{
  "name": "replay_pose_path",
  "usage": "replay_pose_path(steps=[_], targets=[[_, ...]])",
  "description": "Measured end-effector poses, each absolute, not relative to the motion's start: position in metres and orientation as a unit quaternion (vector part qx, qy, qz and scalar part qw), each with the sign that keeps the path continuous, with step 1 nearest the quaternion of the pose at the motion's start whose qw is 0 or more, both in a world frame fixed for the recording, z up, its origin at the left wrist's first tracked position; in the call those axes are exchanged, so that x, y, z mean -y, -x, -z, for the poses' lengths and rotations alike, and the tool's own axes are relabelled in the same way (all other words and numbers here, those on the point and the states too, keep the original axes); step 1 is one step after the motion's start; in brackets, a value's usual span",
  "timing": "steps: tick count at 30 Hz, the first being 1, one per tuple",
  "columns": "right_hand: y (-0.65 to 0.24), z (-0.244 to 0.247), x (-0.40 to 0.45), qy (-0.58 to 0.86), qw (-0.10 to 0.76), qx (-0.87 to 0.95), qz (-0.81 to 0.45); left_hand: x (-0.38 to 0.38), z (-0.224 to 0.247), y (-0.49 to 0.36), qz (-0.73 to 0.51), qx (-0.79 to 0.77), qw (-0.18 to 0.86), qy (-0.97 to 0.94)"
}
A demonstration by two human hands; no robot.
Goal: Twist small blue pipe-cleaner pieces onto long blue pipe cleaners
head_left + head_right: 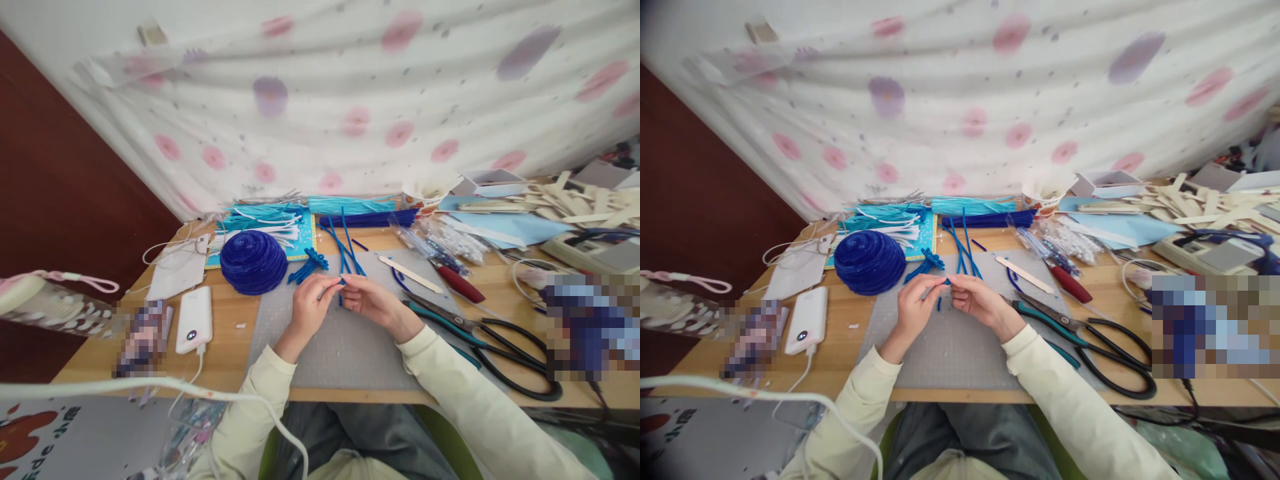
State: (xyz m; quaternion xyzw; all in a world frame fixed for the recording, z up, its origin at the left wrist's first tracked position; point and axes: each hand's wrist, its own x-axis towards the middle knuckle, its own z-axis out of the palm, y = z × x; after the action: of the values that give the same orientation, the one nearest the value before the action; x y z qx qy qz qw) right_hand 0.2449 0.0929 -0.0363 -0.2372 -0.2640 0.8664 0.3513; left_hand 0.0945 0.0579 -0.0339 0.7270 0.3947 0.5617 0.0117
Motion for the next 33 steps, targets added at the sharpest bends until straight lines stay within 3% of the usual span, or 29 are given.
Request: replay_pose_path(steps=[12, 21, 33], targets=[[-0.2416, 0.0356, -0.0904, 0.266, 0.426, 0.382, -0.775, -0.0549, 0.0323, -0.0989, -0.605, -0.402, 0.079, -0.683], [-0.2389, 0.0325, -0.0864, 0.262, 0.448, 0.367, -0.772, -0.0512, 0.0334, -0.1021, -0.623, -0.444, 0.1, -0.636], [-0.2377, 0.0283, -0.0832, 0.252, 0.452, 0.387, -0.763, -0.054, 0.0335, -0.0966, -0.6, -0.393, -0.032, -0.696]])
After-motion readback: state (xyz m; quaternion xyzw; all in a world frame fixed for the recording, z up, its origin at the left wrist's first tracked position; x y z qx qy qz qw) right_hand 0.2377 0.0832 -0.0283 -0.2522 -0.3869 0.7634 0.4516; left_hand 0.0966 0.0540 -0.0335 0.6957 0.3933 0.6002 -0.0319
